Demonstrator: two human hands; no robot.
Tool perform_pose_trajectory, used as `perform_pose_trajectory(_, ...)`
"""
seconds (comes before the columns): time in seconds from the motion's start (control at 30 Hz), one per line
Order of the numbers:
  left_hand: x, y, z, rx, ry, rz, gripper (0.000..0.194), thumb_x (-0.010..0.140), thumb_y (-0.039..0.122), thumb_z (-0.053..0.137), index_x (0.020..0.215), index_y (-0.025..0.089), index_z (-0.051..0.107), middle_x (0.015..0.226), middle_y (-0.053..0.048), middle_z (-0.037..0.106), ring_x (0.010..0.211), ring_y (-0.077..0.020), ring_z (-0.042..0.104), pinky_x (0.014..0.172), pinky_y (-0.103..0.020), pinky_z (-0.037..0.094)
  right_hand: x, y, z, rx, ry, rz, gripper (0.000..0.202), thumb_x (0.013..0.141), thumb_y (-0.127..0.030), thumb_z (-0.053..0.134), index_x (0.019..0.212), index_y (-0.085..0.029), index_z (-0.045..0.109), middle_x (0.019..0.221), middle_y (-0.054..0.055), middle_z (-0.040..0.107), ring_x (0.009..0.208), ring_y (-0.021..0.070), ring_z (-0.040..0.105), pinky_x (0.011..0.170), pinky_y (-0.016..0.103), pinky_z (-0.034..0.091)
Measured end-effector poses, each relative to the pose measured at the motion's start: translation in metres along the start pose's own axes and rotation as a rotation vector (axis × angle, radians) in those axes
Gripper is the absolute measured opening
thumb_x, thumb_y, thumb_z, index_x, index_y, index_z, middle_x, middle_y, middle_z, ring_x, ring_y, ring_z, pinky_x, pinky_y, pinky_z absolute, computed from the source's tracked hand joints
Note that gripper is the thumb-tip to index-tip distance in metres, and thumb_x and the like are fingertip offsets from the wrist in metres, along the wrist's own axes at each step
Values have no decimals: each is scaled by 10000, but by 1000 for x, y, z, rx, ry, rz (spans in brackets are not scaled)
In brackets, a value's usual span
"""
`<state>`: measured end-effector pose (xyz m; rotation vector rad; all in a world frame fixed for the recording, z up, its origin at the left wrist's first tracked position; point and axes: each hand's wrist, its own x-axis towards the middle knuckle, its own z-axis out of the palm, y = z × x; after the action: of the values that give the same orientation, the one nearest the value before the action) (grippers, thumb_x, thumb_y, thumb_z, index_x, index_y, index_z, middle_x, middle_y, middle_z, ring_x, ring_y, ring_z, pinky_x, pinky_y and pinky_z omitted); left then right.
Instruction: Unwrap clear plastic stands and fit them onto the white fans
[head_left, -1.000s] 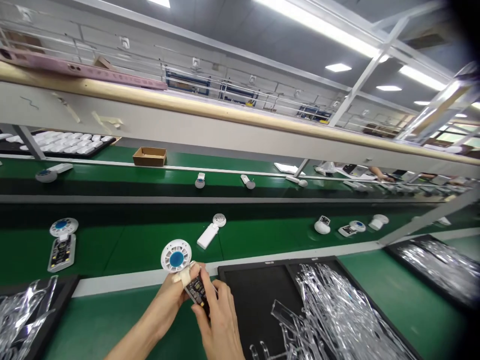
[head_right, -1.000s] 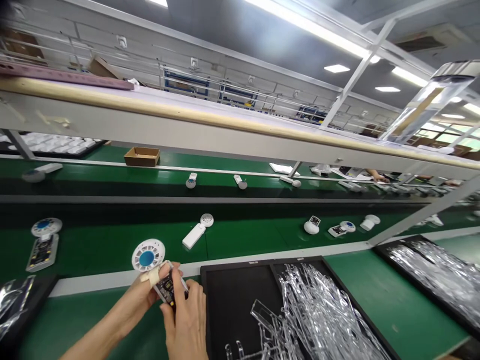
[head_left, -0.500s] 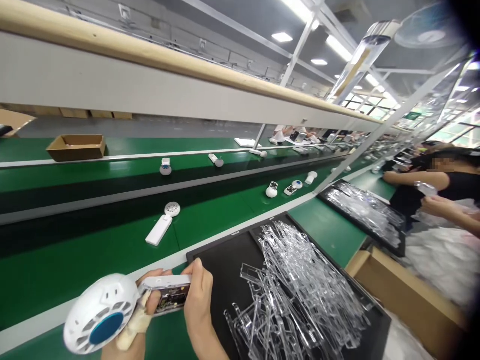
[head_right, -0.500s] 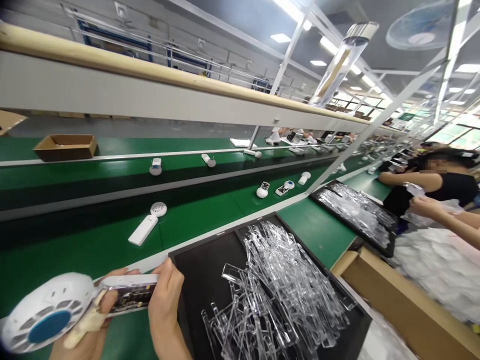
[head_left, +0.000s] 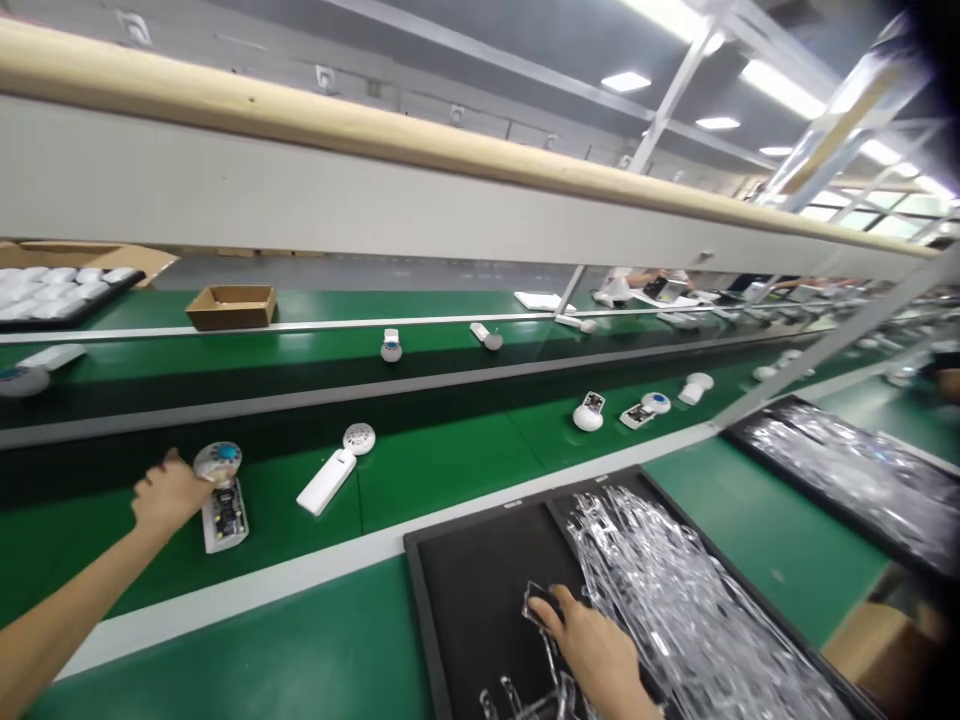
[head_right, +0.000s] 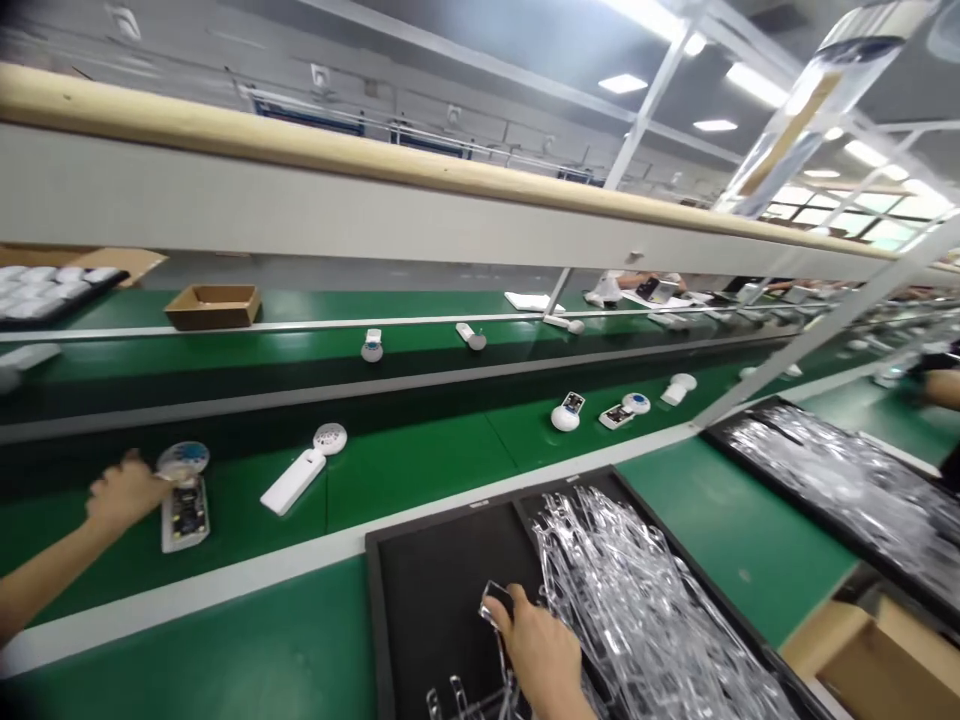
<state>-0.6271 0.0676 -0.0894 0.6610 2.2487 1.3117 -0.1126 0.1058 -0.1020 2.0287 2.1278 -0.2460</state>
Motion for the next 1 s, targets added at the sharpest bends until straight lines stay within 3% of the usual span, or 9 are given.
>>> perform_pose_trajectory(0.1,1,18,23,368,152,341,706,619,525,680,1175,141,477,1254,-183,512,1301,-488,263,964,-524,336,0,-8,6,-120,34,-34,362,950,-407,348,969,-185,633,671,99,716,687,301,704,560,325,454)
perform_pose_trajectory(0.17,-3,32,59,488,11,439,745,701,520,611,1296,123,402,1275,-212,500,1231,-441,407,959,-475,363,-4,-25,7,-136,103,-57,362,960,-398,328,931,-196,627,635,87,707,640,290,700,516,302,423)
perform_pose_trajectory(0.3,-10,46,137,637,-315,315,757,728,520,570,1365,172,354,1216,-238,524,1103,-427,509,847,-489,409,-14,-49,18,-112,164,-242,352,954,-340,370,726,-225,613,606,56,696,577,230,691,484,258,370)
perform_pose_trajectory(0.43,-10,38,170,643,-276,223,718,704,436,597,1322,126,403,1196,-293,484,1081,-481,486,809,-539,387,-25,-55,35,-147,213,-375,31,807,-203,595,776,-203,602,640,36,681,593,211,674,536,255,393)
perform_pose_trajectory(0.57,-2,28,152,577,-256,216,721,693,382,602,1313,93,376,1187,-266,495,1113,-453,473,862,-506,373,-38,-56,41,2,131,-415,279,688,-156,682,948,-214,599,735,17,698,671,214,676,635,275,436)
perform_pose_trajectory(0.7,-13,40,114,395,-342,274,654,681,418,643,1243,155,438,1095,-142,599,1000,-336,578,834,-395,430,-46,-60,44,175,33,-456,207,711,-57,525,738,-246,605,742,-12,667,715,174,653,662,248,437)
perform_pose_trajectory(0.77,-30,51,95,106,-417,251,609,690,431,659,1216,200,456,1089,-88,614,960,-269,607,802,-334,462,-46,-62,44,317,79,-447,307,748,-37,395,789,-241,621,795,16,657,708,157,642,640,234,444)
perform_pose_trajectory(0.87,-65,65,72,-580,-507,-7,495,660,380,716,1079,192,532,997,-77,649,866,-242,642,756,-338,507,-45,-71,36,627,109,-377,485,806,-74,285,1151,-236,584,898,45,675,657,144,644,631,243,476)
perform_pose_trajectory(1.0,-109,72,62,-1109,-452,-282,361,650,284,738,945,172,562,853,-82,685,760,-246,664,748,-426,538,-50,-103,3,787,36,-384,474,927,-296,280,1381,-255,411,1009,64,669,765,172,661,702,279,516)
